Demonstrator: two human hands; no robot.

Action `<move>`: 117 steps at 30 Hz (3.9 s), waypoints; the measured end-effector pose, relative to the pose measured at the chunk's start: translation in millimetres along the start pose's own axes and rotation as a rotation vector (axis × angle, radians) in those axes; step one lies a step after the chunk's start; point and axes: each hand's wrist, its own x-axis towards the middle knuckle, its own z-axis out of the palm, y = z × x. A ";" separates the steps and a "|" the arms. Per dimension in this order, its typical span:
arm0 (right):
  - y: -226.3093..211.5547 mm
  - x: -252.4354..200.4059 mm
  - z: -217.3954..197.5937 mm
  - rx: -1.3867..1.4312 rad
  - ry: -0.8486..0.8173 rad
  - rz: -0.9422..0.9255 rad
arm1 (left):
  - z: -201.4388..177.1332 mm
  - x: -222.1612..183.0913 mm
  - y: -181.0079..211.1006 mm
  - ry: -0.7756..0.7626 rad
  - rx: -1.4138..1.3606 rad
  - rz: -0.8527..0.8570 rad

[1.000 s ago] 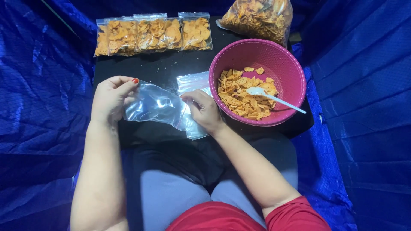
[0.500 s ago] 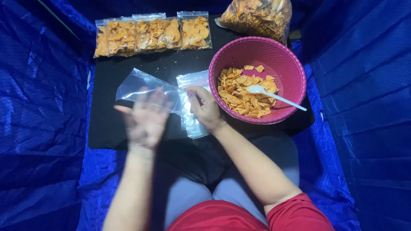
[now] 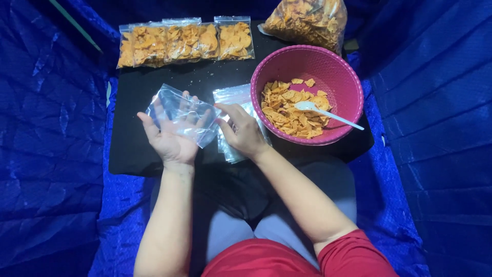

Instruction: Scooping chips from a bowl into small plastic bags using a spoon.

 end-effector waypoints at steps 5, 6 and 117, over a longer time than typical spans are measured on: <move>-7.4 -0.7 -2.5 -0.022 -0.003 -0.067 | -10.4 15.1 9.6 0.010 -0.061 -0.033; -9.4 0.2 -3.6 -0.040 0.009 -0.095 | -10.2 18.3 11.4 0.016 -0.077 -0.027; -20.4 8.7 -5.4 -0.185 0.110 -0.313 | 52.3 62.9 18.1 -0.878 2.015 0.174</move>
